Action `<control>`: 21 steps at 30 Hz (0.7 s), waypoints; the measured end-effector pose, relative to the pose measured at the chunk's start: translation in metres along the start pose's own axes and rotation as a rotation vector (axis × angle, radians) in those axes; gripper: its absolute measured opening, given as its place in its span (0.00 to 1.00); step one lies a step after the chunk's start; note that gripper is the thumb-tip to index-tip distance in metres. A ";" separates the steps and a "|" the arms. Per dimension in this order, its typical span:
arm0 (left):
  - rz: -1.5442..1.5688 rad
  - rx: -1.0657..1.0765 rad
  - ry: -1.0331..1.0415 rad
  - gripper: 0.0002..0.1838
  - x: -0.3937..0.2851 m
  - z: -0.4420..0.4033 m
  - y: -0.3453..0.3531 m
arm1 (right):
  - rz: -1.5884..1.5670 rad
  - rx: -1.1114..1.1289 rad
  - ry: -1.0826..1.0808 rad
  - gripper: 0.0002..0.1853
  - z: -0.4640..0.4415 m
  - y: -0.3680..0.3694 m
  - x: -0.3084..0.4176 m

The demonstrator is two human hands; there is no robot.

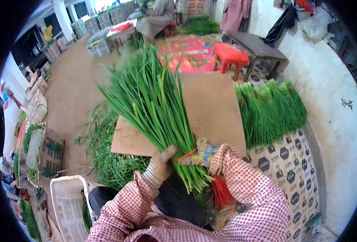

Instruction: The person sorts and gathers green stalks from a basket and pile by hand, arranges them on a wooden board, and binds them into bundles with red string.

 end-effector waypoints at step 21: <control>-0.151 -0.044 0.308 0.36 -0.074 -0.066 0.014 | 0.521 0.249 -0.027 0.40 -0.110 -0.015 0.089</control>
Point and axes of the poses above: each hand's wrist, its own z-axis away from the middle knuckle, its own y-axis out of the palm, x = y × z, the point moved 8 cm from there along -z, towards the middle knuckle, and after that the axes turned 11 degrees about -y, right-handed, at the moved point
